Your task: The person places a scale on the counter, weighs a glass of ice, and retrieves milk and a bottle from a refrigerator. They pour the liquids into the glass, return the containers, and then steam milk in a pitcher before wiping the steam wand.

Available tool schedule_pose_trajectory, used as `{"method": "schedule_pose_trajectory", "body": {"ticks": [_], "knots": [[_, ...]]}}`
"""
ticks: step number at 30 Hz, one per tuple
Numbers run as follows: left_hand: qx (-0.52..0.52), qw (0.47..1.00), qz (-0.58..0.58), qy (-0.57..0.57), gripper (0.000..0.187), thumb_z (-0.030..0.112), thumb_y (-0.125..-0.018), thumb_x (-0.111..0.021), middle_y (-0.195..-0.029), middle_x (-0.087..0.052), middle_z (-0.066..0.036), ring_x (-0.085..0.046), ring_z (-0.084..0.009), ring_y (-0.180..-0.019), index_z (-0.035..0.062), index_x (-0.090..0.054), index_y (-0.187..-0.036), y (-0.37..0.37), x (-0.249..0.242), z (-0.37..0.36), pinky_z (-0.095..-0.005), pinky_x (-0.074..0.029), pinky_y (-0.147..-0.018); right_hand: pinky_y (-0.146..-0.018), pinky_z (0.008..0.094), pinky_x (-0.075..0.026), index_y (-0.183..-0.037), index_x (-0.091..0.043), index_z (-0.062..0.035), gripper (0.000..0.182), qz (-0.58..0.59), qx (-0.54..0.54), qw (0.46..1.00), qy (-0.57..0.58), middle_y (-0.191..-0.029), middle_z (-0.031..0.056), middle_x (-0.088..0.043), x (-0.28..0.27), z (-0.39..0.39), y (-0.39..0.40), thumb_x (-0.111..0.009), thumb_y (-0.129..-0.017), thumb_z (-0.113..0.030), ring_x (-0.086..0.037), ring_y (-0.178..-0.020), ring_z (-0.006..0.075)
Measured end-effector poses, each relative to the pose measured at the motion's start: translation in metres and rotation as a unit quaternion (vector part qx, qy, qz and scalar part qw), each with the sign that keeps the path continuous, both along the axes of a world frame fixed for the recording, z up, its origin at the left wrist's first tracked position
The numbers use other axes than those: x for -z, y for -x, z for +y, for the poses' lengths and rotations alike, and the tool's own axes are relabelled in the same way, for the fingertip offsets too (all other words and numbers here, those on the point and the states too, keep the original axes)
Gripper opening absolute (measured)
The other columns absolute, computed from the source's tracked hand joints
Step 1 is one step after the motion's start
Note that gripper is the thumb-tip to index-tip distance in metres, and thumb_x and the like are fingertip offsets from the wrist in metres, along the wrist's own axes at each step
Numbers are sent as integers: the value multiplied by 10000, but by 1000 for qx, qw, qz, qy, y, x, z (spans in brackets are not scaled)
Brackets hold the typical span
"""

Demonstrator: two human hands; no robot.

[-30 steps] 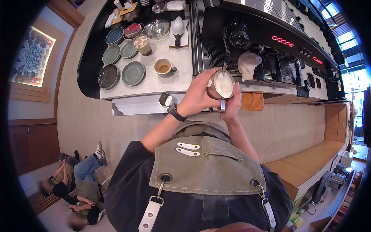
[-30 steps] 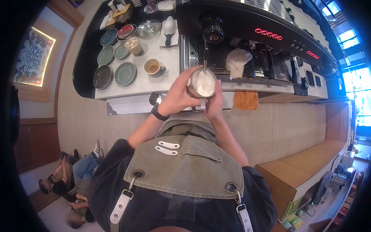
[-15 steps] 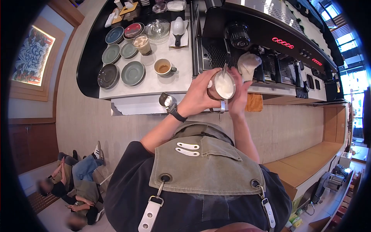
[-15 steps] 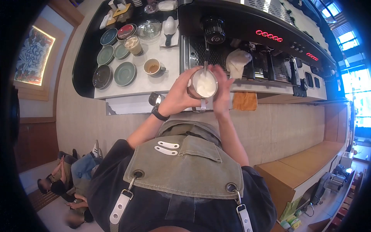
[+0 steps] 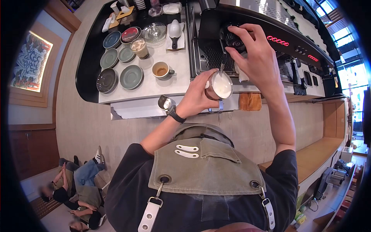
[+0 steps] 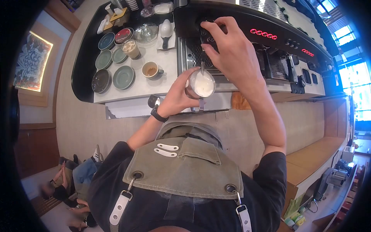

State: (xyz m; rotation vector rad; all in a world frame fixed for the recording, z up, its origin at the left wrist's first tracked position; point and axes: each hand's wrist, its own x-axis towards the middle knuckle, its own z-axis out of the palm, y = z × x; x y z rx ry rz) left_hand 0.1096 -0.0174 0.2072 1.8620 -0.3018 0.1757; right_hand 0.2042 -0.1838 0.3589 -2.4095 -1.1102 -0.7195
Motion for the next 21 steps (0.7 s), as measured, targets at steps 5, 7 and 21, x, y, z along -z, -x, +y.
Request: {"method": "schedule_pose_trajectory", "body": {"ticks": [5,7,21], "knots": [[2,1000,3,3,1005,233,-656,-924,-1377,-553,-189,-549,-324,-1279,21,-433,-1506,1,-1,0,-400,-430,-1105,-702,364,-601,-1209,-652,-70,441,-61,11,996,62,-1098,99,-588,0,5,-1,-826,-808,-130,-699,-917,281],[2,1000,1,2,1008,232,-656,-925,-1381,-549,-189,-546,-324,-1285,21,-430,-1508,1,-1,0,-399,-428,-1108,-679,357,-604,-1195,-651,-54,427,-72,14,994,76,-1080,98,-584,-2,6,-1,-823,-812,-137,-702,-878,281],[5,1000,7,12,1008,248,-661,-930,-1368,-555,-190,-550,-322,-1281,17,-430,-1505,0,0,-1,-406,-429,-1109,-760,298,-659,-1222,-581,93,517,636,-195,524,-532,-1104,289,-713,41,16,-11,-446,-1100,-392,-769,-866,283]]}}
